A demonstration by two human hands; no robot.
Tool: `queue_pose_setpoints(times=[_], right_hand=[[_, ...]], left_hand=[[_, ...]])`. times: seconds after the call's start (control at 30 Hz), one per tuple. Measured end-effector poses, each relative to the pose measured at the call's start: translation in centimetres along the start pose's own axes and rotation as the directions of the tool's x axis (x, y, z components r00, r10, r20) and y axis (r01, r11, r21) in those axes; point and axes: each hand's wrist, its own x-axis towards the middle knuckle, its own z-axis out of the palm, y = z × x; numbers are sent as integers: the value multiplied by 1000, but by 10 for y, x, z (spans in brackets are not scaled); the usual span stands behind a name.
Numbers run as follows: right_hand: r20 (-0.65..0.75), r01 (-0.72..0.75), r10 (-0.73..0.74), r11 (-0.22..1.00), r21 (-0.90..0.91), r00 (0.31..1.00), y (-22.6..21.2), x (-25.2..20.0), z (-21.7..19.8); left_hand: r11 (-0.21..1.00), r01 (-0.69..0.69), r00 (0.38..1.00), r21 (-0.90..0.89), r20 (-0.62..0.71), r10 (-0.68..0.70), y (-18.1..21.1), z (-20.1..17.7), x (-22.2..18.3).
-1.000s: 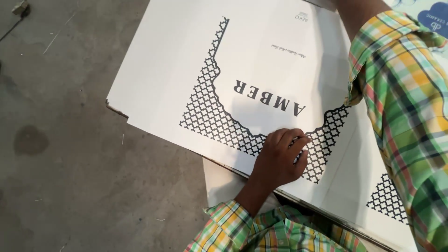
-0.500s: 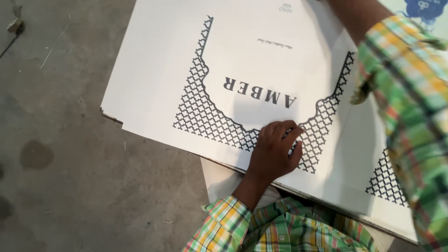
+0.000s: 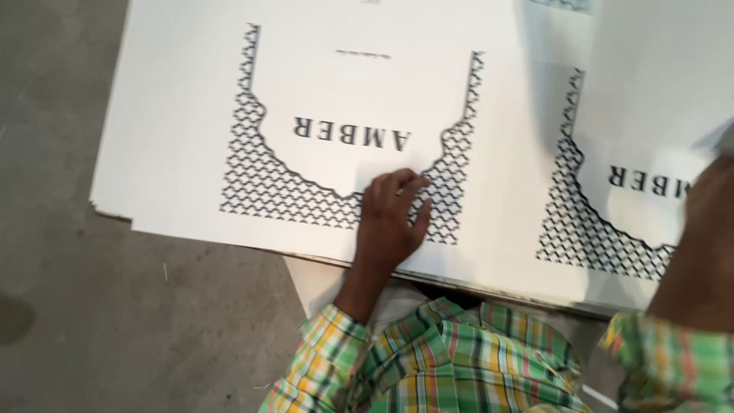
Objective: The person is manually folding and inspecting printed cardboard packaging sheets.
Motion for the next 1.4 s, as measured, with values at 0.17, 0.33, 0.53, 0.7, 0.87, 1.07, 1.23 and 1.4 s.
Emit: queue_pose_setpoints(times=[0.17,0.33,0.53,0.7,0.87,1.07,1.23,1.4], right_hand=[[-325,-45,31,998,-35,945,-46,-146,143],[-390,-343,388,921,182,835,-40,-212,157],[-329,-441,499,865,239,802,-24,-236,161],[-317,-465,525,850,249,790,-19,-239,162],[-319,-495,556,831,256,768,-16,-239,162],[-365,-510,568,823,252,737,-32,-229,189],[-334,-541,574,818,195,747,-16,-238,166],[-315,-519,550,835,184,774,-18,-240,170]], left_hand=[[993,93,992,69,76,-98,14,-7,10],[995,-51,990,82,135,40,23,12,22],[990,55,990,-128,137,-37,18,37,24],[991,20,993,-136,117,-4,27,25,25],[996,-90,980,-16,177,91,27,25,24],[995,-96,976,-24,193,99,27,24,24],[994,-107,973,36,210,97,30,26,24],[991,-112,969,76,228,92,31,27,25]])
